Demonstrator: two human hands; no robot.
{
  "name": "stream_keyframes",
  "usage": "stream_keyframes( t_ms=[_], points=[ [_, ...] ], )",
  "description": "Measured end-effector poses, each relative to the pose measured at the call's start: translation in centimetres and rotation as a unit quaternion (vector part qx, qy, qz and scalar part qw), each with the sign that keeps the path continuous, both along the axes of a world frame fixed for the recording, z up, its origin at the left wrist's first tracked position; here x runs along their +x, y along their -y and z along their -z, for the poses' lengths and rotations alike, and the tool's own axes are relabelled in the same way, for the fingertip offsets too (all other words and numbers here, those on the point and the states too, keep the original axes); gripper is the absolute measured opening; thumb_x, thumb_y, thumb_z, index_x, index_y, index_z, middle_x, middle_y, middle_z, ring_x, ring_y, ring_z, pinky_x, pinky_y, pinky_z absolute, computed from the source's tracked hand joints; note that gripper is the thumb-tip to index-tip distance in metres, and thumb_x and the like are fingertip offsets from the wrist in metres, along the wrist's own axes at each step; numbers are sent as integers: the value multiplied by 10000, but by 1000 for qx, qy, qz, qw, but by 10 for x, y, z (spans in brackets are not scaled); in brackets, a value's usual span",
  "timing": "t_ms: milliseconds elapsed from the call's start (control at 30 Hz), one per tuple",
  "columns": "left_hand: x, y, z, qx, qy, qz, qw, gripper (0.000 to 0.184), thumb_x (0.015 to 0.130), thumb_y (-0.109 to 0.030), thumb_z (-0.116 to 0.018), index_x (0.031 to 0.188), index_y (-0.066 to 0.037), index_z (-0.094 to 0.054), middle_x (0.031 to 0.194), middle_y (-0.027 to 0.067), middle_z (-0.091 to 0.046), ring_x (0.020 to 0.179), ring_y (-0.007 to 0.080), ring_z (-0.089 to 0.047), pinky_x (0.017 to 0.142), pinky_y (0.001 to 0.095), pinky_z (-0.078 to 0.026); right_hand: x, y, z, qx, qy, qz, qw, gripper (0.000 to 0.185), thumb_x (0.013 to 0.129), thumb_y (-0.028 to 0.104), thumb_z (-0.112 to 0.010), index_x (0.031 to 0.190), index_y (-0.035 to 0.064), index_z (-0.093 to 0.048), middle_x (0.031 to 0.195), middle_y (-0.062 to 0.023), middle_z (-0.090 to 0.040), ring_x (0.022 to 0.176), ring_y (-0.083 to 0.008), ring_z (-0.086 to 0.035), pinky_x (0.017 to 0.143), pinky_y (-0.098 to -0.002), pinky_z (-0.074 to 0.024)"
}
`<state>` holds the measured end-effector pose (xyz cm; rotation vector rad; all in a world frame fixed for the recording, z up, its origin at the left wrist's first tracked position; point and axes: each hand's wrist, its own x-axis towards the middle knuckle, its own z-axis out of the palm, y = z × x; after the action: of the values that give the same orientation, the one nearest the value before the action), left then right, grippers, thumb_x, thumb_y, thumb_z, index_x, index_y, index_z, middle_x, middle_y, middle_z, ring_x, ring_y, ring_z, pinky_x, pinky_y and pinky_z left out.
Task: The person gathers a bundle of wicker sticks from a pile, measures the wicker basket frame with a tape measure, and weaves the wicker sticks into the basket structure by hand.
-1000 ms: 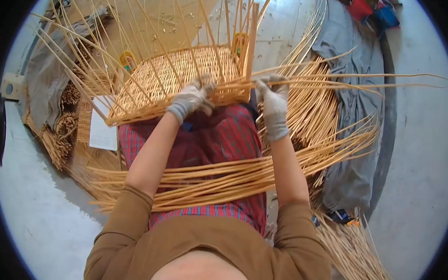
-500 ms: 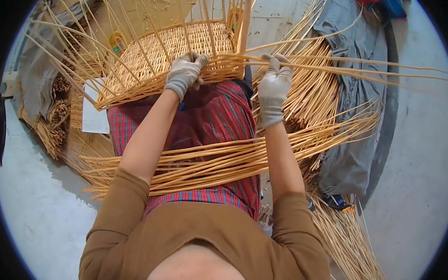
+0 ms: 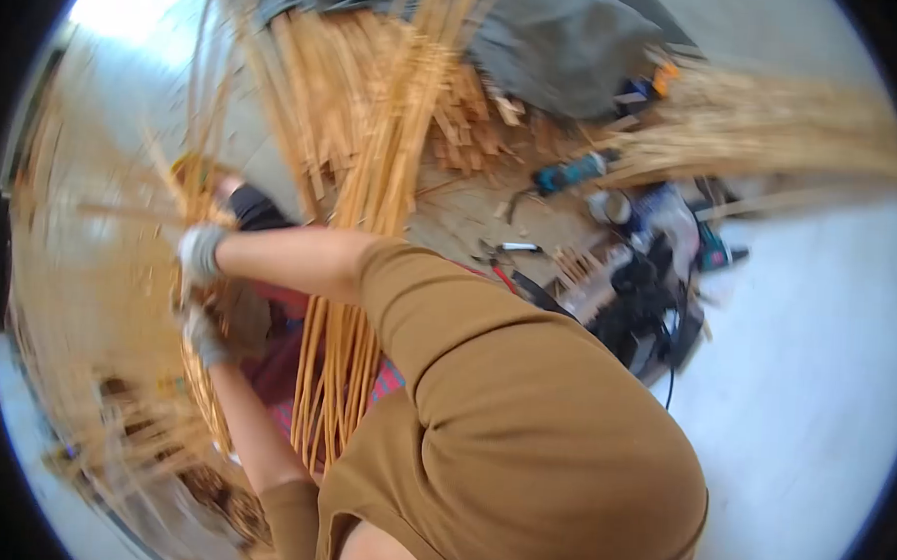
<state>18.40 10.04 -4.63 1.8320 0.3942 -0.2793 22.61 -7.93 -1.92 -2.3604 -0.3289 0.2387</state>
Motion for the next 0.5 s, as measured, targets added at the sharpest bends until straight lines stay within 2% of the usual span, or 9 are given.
stream_keyframes(
  t_ms=[33, 100, 200, 267, 300, 367, 400, 433, 500],
  points=[
    [-20, 19, -8, -57, 71, -62, 994, 639, 984, -278, -566, 1502, -167, -209, 1323, 175, -527, 993, 269, -640, 691, 363, -591, -61, 20, -9, 169, 143, 113, 969, 355, 819, 373, -680, 1058, 113, -722, 979, -148, -718, 989, -328, -676, 882, -404, -522],
    [-46, -2, 9, 211, 312, 26, 926, 648, 964, -225, -604, 1494, -144, -240, 1281, 162, -551, 960, 251, -644, 675, 350, -584, -153, 99, -61, 323, 198, 28, 925, 306, 850, 298, -706, 1081, 97, -717, 980, -103, -726, 976, -261, -684, 887, -367, -519],
    [-120, 28, -9, 153, 228, -18, 961, 564, 943, -199, -635, 1434, -111, -372, 1253, 136, -570, 968, 247, -628, 765, 367, -567, -280, 236, -82, 359, 66, 164, 917, 210, 880, 80, -672, 1083, 108, -716, 991, -72, -725, 902, -161, -684, 856, -284, -520],
    [-136, 1, 17, 77, 47, -22, 996, 485, 939, -190, -635, 1379, -99, -453, 1202, 121, -601, 979, 238, -619, 814, 362, -553, -353, 337, 7, 63, 127, 320, 937, 284, 898, 161, -534, 1123, 130, -705, 1160, -102, -683, 1042, -269, -653, 937, -347, -502],
    [-131, -26, 49, 22, -90, -21, 996, 449, 938, -181, -632, 1352, -92, -484, 1170, 116, -620, 979, 232, -618, 825, 350, -547, -397, 381, 2, -24, -20, 439, 898, 331, 899, 194, -481, 1144, 138, -696, 1181, -111, -670, 1085, -289, -633, 965, -364, -485],
    [-146, -22, 55, 50, -81, 55, 994, 418, 938, -185, -634, 1322, -83, -504, 1147, 110, -635, 963, 221, -624, 815, 334, -545, -503, 470, 24, -354, -209, 358, 838, 357, 897, 243, -479, 1151, 92, -681, 1199, -173, -647, 1030, -332, -658, 883, -412, -529],
    [-151, -19, 59, 76, -82, 129, 985, 389, 938, -188, -636, 1293, -75, -525, 1124, 104, -650, 948, 209, -630, 805, 318, -542, -584, 530, 94, -430, -182, 309, 828, 252, 908, 180, -520, 1029, 74, -715, 1033, -171, -685, 942, -339, -667, 833, -414, -536],
    [-147, -32, 75, 80, -80, 131, 985, 389, 938, -188, -636, 1293, -75, -525, 1124, 104, -650, 948, 209, -630, 805, 318, -542, -590, 523, 50, -382, -344, 474, 715, 224, 882, 164, -543, 982, 70, -720, 975, -179, -695, 924, -358, -673, 832, -425, -537],
    [-130, -40, 85, 177, -75, 223, 956, 380, 936, -180, -639, 1279, -51, -539, 1150, 98, -654, 934, 202, -637, 820, 315, -527, -638, 527, 40, -354, -281, 492, 744, 236, 882, 175, -552, 1004, 59, -718, 980, -173, -710, 946, -354, -681, 858, -420, -535]
  ],
)
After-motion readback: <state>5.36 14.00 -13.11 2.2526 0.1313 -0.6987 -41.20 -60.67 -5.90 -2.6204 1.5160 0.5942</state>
